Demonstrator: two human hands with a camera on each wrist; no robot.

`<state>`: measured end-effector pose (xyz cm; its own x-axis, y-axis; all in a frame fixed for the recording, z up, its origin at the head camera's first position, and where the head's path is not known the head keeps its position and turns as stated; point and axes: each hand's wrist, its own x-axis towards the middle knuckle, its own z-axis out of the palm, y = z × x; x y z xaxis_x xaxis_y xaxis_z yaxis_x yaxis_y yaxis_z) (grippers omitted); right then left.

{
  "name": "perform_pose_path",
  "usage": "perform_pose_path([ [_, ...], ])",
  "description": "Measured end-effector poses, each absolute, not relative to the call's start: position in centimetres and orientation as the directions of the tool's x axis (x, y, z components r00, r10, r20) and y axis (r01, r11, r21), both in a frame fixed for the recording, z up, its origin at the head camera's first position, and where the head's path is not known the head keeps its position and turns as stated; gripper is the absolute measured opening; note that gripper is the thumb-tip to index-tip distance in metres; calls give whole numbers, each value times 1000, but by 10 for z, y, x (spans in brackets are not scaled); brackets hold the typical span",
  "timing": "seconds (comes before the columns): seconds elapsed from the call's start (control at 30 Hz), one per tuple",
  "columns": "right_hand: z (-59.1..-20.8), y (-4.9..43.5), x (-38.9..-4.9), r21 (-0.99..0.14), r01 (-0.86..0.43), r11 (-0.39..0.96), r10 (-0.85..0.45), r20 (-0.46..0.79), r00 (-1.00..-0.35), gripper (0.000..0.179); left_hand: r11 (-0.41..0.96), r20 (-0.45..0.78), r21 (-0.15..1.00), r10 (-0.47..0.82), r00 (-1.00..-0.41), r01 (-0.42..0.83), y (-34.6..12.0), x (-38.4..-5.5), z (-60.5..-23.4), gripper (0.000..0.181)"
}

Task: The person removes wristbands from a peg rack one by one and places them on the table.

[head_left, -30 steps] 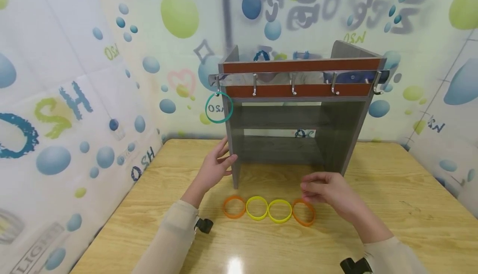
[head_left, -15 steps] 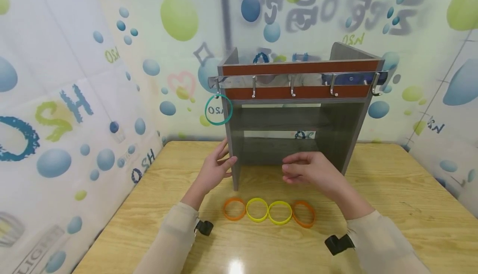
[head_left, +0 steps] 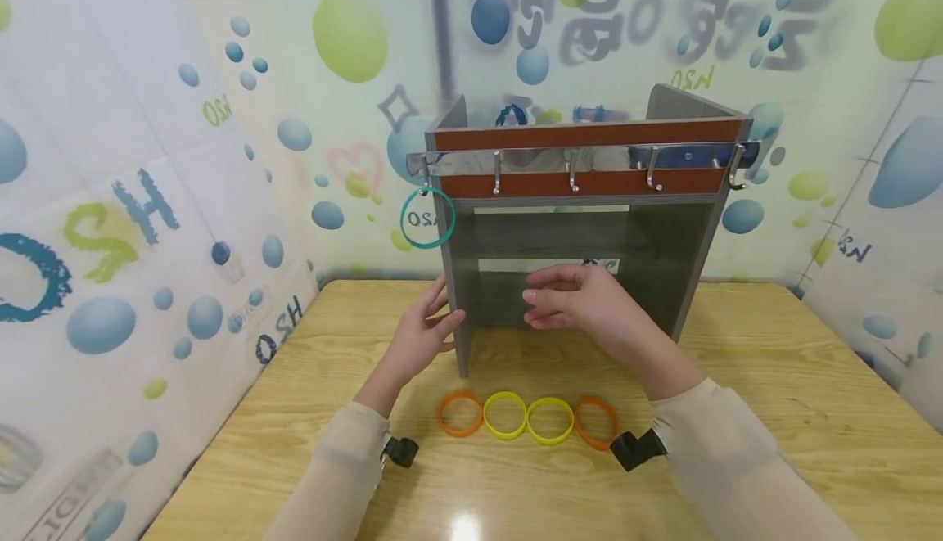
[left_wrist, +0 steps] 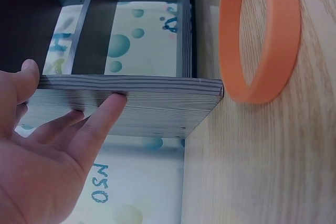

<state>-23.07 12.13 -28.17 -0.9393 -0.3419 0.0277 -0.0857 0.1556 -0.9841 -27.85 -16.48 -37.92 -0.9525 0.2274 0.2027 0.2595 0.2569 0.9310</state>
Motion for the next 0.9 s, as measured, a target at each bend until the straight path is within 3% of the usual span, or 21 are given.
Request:
perform_pose_path([
  [0.5, -245, 67, -243, -988, -146, -49, -306, 155, -939, 45, 255, 213, 929, 226, -951, 268, -166, -279, -378, 74],
  [0.9, -232, 28, -252, -982, -70, -173, -289, 119, -950, 46, 253, 203, 931, 234, -951, 261, -165, -279, -378, 74],
])
